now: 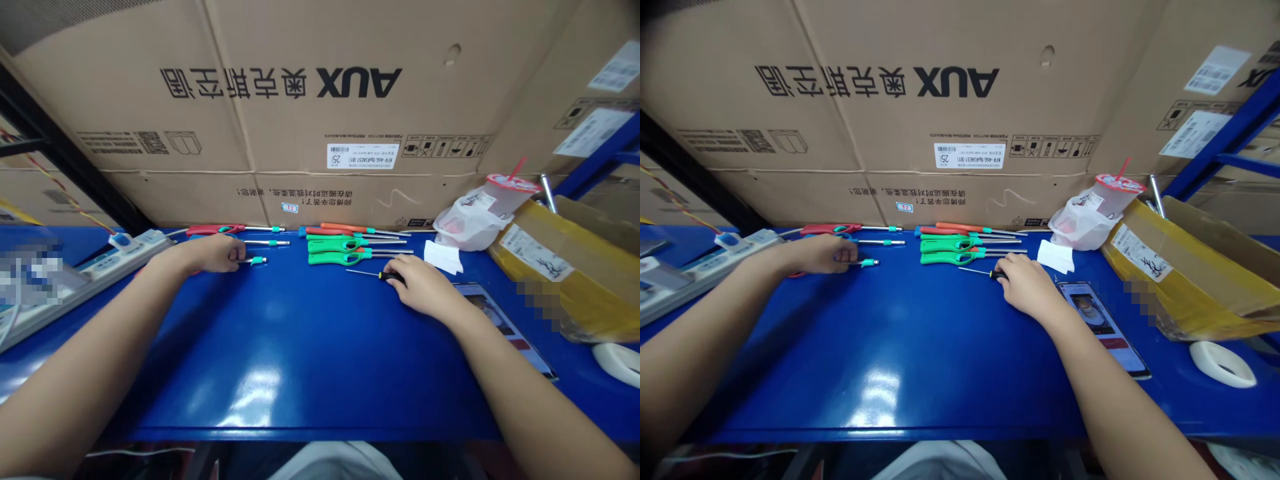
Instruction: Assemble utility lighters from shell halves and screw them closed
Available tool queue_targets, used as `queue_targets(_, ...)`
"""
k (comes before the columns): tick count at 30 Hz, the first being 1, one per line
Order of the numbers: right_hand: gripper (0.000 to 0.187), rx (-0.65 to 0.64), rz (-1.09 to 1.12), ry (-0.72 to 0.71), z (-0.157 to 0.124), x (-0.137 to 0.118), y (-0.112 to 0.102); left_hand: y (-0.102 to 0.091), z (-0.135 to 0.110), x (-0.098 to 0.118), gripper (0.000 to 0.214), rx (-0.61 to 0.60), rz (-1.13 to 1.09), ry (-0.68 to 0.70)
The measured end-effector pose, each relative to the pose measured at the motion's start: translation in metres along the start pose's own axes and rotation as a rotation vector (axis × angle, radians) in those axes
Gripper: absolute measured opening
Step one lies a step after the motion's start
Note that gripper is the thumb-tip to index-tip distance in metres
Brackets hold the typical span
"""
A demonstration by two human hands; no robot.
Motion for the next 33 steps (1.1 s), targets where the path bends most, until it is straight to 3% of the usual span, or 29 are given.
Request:
queue_targets(2, 0.016, 0.008, -0.025, 0.015, 0.000, 0.003, -0.002, 0.006, -0.004, 0.004, 0.026, -0.032, -0.043, 0.020)
queue_targets(4, 0.017, 0.014, -0.038, 0.018, 0.001, 0.003, -0.003, 0.008, -0.007, 0.022, 0.011, -0.013, -0.096, 0.079)
queue_targets(8, 0.019, 0.032, -0.040, 0.018, 0.003, 0.000, -0.004, 0.016, -0.009, 0.086, 0.026, 0.008, -0.219, 0.281)
queue_targets(13, 0.019, 0.059, -0.015, 0.015, 0.002, -0.003, -0.004, 0.038, -0.012, 0.179, 0.020, 0.035, -0.292, 0.528)
queue_targets(17, 0.021, 0.111, 0.038, -0.001, 0.000, -0.008, -0.012, 0.039, -0.021, 0.215, 0.035, 0.144, -0.216, 0.593)
queue_targets(20, 0.018, 0.136, 0.115, -0.071, -0.002, -0.022, -0.020, 0.033, -0.031, 0.204, 0.052, 0.158, -0.129, 0.580)
queue_targets(23, 0.019, 0.074, 0.202, -0.180, -0.005, -0.045, -0.022, 0.029, -0.034, 0.170, 0.062, 0.121, -0.117, 0.479)
queue_targets(26, 0.029, -0.016, 0.255, -0.220, -0.009, -0.061, -0.017, 0.030, -0.033, 0.144, 0.049, 0.101, -0.203, 0.418)
queue_targets(29, 0.037, -0.102, 0.292, -0.257, -0.013, -0.072, -0.012, 0.039, -0.029, 0.143, 0.028, 0.069, -0.330, 0.446)
queue_targets(33, 0.034, -0.178, 0.311, -0.285, -0.017, -0.079, -0.011, 0.052, -0.028, 0.166, 0.026, 0.131, -0.418, 0.499)
Point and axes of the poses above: each hand's wrist, its own z-axis towards the middle knuckle, its own y-axis out of the palm, x = y × z, the point moved 7 cm from there along z, towards the middle knuckle, and after that the axes turned 7 degrees about -z, right-handed, at the moved point
